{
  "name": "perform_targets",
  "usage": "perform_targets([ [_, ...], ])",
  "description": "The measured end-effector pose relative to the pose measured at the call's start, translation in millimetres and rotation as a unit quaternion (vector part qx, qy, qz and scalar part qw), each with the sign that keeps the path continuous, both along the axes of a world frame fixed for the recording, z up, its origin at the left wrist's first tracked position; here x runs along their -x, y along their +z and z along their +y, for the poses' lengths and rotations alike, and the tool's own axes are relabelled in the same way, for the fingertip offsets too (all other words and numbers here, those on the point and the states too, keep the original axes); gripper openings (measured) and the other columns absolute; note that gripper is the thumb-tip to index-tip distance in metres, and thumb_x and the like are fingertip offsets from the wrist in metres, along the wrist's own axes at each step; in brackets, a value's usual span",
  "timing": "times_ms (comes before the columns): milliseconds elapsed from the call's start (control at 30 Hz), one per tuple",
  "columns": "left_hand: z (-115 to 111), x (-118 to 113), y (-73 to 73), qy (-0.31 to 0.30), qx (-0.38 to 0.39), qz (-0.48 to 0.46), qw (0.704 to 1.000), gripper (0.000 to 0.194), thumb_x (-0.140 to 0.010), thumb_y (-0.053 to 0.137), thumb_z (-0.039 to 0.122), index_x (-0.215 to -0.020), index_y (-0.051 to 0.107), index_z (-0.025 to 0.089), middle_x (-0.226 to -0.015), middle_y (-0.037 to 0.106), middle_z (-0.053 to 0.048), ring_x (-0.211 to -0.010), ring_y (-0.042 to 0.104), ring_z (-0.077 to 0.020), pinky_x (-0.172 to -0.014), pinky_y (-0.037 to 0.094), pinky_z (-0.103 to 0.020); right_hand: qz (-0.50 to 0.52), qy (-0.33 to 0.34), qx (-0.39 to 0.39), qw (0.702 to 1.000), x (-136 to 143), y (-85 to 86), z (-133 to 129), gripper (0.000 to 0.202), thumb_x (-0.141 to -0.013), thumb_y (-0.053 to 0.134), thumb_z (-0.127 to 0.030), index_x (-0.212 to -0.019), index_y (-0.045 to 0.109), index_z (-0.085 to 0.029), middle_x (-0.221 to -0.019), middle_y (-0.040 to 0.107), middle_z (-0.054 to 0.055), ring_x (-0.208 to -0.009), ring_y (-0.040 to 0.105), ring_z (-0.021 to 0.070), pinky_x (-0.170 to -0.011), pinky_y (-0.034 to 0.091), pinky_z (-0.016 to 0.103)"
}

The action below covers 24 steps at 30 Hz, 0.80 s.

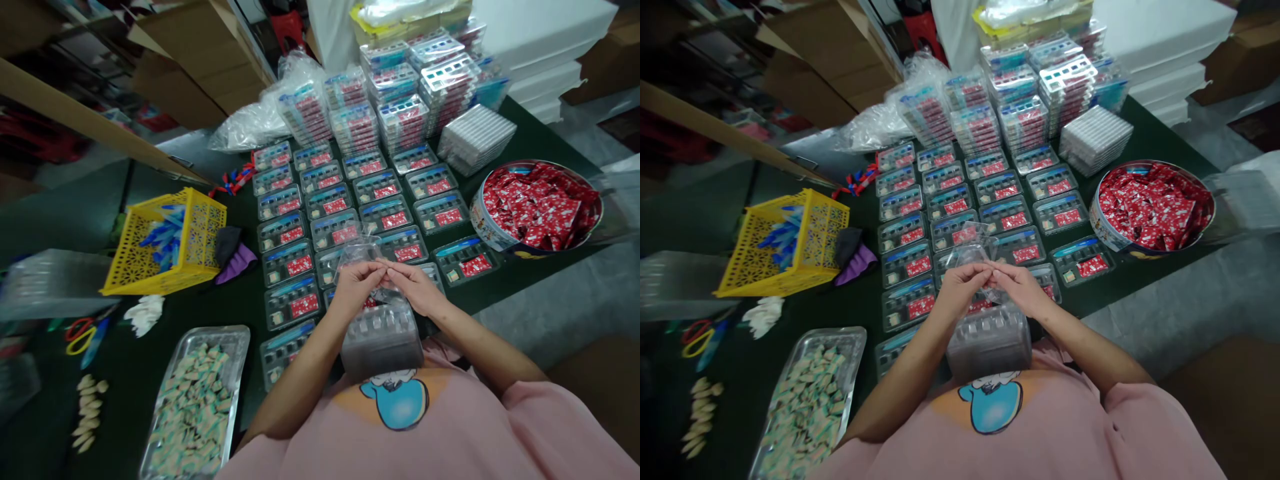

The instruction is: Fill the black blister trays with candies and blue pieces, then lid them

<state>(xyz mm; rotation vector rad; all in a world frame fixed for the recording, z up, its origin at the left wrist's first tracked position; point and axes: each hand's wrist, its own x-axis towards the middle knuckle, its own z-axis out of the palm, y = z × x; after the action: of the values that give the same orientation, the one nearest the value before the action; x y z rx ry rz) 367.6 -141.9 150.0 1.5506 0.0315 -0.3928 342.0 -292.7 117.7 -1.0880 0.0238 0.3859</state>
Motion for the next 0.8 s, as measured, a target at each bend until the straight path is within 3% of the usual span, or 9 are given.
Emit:
perform_targets([
  [333, -0.4, 1.2, -0.3, 0.002, 0.006, 0.000, 1.000, 0.024, -0.073, 0.074, 0.038, -0.076, 0.075, 0.015, -0.069, 0.071, -0.004, -0.062, 0.064, -0.0142, -0.064, 0.053, -0.026, -0.014, 0.008, 0.008, 1.000, 1.4, -0.6, -0.1, 0.047, -0.086, 0.064, -0.051, -0.126, 0.066, -0.027, -0.126, 0.068, 0.003, -0.111, 0.065, 0.0215, -0.104, 0.049, 0.045],
  [467, -4.9, 3.0, 4.4, 0.022, 0.001, 0.006, 1.000, 0.022, -0.071, 0.075, 0.037, -0.071, 0.071, 0.015, -0.067, 0.069, -0.002, -0.061, 0.062, -0.0135, -0.064, 0.053, -0.027, -0.054, 0.015, 0.108, 0.993, 1.3, 9.2, -4.3, 0.046, -0.090, 0.058, -0.051, -0.127, 0.066, -0.025, -0.130, 0.065, 0.005, -0.117, 0.063, 0.0238, -0.105, 0.048, 0.045],
  [567, -6.4, 4.7, 8.6, 0.032, 0.006, 0.002, 0.999, 0.022, -0.070, 0.075, 0.036, -0.069, 0.068, 0.016, -0.066, 0.067, -0.001, -0.060, 0.061, -0.0127, -0.065, 0.053, -0.027, -0.116, 0.011, 0.203, 0.972, 0.2, 18.6, -7.6, 0.042, -0.094, 0.052, -0.045, -0.127, 0.067, -0.023, -0.122, 0.070, 0.006, -0.119, 0.061, 0.0248, -0.106, 0.045, 0.045],
  [800, -2.5, 4.1, 5.9, 0.020, 0.026, 0.000, 0.999, 0.030, -0.076, 0.073, 0.044, -0.073, 0.069, 0.015, -0.067, 0.069, -0.003, -0.060, 0.060, -0.0120, -0.062, 0.050, -0.025, -0.235, 0.000, 0.298, 0.925, -0.4, 22.0, -8.1, 0.040, -0.098, 0.042, -0.032, -0.128, 0.065, -0.019, -0.103, 0.073, 0.008, -0.097, 0.065, 0.0219, -0.093, 0.049, 0.039],
])
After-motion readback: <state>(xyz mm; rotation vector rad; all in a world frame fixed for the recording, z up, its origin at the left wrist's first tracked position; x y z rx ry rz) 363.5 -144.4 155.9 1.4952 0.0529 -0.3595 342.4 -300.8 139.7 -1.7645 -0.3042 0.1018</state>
